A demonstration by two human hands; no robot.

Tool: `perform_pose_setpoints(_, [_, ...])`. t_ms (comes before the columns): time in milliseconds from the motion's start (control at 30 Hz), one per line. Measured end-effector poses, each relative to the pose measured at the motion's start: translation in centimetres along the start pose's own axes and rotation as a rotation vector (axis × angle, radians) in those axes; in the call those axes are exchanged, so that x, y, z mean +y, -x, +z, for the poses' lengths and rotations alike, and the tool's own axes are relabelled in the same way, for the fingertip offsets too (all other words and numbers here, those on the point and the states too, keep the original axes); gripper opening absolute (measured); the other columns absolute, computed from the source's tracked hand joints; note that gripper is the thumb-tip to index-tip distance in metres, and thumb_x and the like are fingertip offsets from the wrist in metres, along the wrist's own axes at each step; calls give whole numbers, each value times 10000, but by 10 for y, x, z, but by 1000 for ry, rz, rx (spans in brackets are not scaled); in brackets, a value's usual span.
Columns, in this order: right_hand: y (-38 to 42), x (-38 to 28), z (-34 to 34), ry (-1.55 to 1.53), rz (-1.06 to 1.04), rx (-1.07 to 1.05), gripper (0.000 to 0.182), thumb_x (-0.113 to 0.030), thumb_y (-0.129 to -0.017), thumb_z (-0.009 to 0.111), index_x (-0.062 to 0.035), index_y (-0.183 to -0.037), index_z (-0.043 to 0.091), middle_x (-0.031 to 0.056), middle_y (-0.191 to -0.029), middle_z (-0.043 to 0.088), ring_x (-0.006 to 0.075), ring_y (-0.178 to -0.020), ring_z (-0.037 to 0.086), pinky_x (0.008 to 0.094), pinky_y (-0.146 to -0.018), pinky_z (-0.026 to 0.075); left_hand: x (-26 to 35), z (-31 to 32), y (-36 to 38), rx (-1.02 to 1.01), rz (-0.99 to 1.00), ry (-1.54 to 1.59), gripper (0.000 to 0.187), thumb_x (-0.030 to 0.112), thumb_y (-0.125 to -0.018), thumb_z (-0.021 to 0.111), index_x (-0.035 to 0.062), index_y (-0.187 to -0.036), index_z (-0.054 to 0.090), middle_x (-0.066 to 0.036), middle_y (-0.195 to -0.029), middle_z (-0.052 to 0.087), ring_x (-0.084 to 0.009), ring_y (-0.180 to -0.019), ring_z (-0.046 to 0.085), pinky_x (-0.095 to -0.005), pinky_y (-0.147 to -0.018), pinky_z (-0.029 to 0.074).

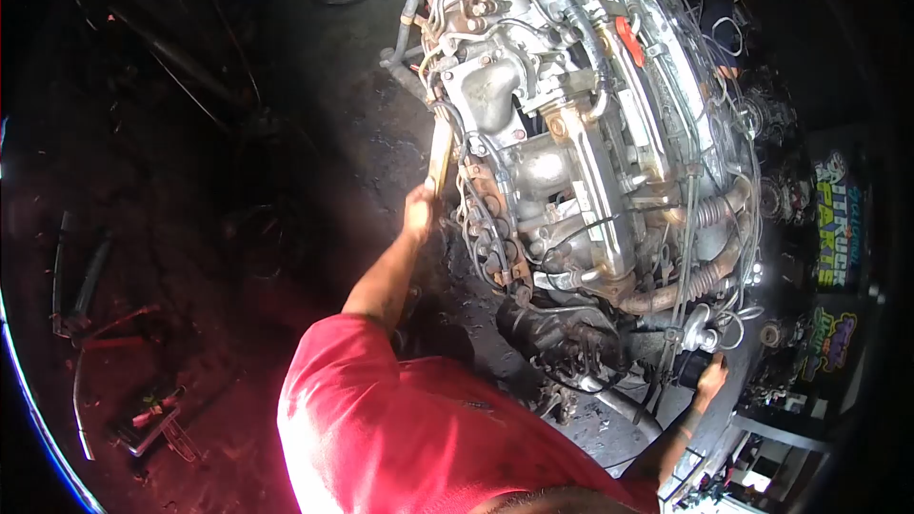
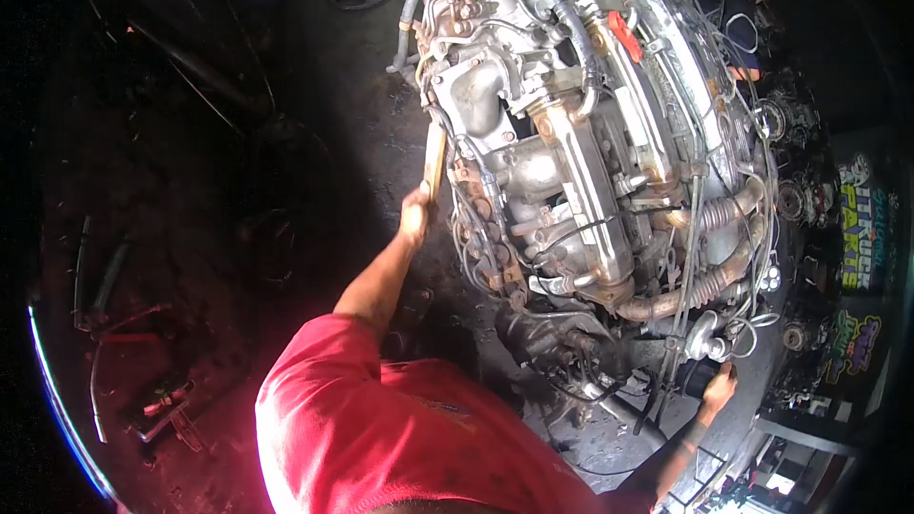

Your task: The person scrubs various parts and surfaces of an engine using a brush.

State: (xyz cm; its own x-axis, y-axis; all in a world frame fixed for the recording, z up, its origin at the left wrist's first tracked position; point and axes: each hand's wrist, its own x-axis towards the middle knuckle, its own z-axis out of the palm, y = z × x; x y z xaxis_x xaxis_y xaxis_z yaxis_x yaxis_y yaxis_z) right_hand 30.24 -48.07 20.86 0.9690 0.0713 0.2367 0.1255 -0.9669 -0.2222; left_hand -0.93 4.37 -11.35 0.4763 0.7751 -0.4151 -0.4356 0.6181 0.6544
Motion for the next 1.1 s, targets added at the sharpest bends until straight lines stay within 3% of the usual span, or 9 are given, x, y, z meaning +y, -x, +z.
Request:
perform_pose_setpoints(300, [6,-6,-1,2,24,28,531,-434,-859,401,20,-1090,551,251,-1062,569,380,-1033,518,402,-875,382,-18,-45,46,68,9,-427,355,403,-867,523,90,-701,546,31,-544,434,-69,-432,371,-240,-398,282])
perform_pose_setpoints(567, [-1,8,3,-5,-102,-5,433,-330,-887,353,33,-998,562,255,-1017,572,413,-991,512,427,-832,401,35,18,-28,-27,59,-142,394,435,-877,469,128,-636,419,17,-500,389,-110,-386,343,-259,-367,256])
perform_pose_setpoints(633, [-8,29,8,273,-338,45,337,-204,-859,340,7,-1045,525,255,-1020,555,404,-951,522,437,-769,415,19,10,-6,-53,31,-160,286,257,-909,451,111,-663,451,21,-507,397,-102,-405,351,-256,-384,268])
perform_pose_setpoints(733, [-8,17,11,212,-132,6,335,-177,-849,340,-6,-1076,517,239,-1013,556,395,-957,525,435,-761,421,6,13,39,57,-155,-57,185,227,-857,485,118,-708,478,5,-553,444,-105,-456,412,-257,-396,301])
perform_pose_setpoints(800, [-9,18,6,146,22,-105,542,-452,-836,356,-30,-1109,558,226,-1136,534,394,-1100,466,418,-914,358,8,-9,54,20,-209,-109,183,240,-854,482,120,-716,483,5,-552,446,-104,-453,412,-256,-392,305])
perform_pose_setpoints(867, [-17,46,17,136,-117,11,550,-459,-832,352,-30,-1114,549,244,-1118,533,406,-1094,461,436,-907,356,5,-36,61,-57,-263,-212,330,417,-890,447,127,-734,467,15,-558,411,-107,-430,373,-257,-396,302])
perform_pose_setpoints(967, [-9,15,7,207,21,-87,555,-460,-829,348,-23,-1107,546,250,-1118,529,410,-1090,459,445,-904,352,30,-12,75,50,-298,-177,381,424,-920,355,111,-729,460,9,-546,402,-112,-426,353,-257,-405,285])
perform_pose_setpoints(1033, [-29,54,21,156,7,-139,566,-470,-828,348,-21,-1108,549,249,-1121,530,404,-1091,464,439,-911,352,26,16,60,-138,-280,-188,328,303,-924,313,84,-725,456,-24,-512,408,-142,-421,397,-271,-386,314])
perform_pose_setpoints(1100, [-56,136,57,238,-719,311,352,-113,-820,422,-46,-1146,534,126,-643,496,270,-534,448,416,-460,332,17,27,56,-101,-185,-105,338,275,-926,281,72,-716,449,-36,-509,407,-163,-393,377,-287,-386,319])
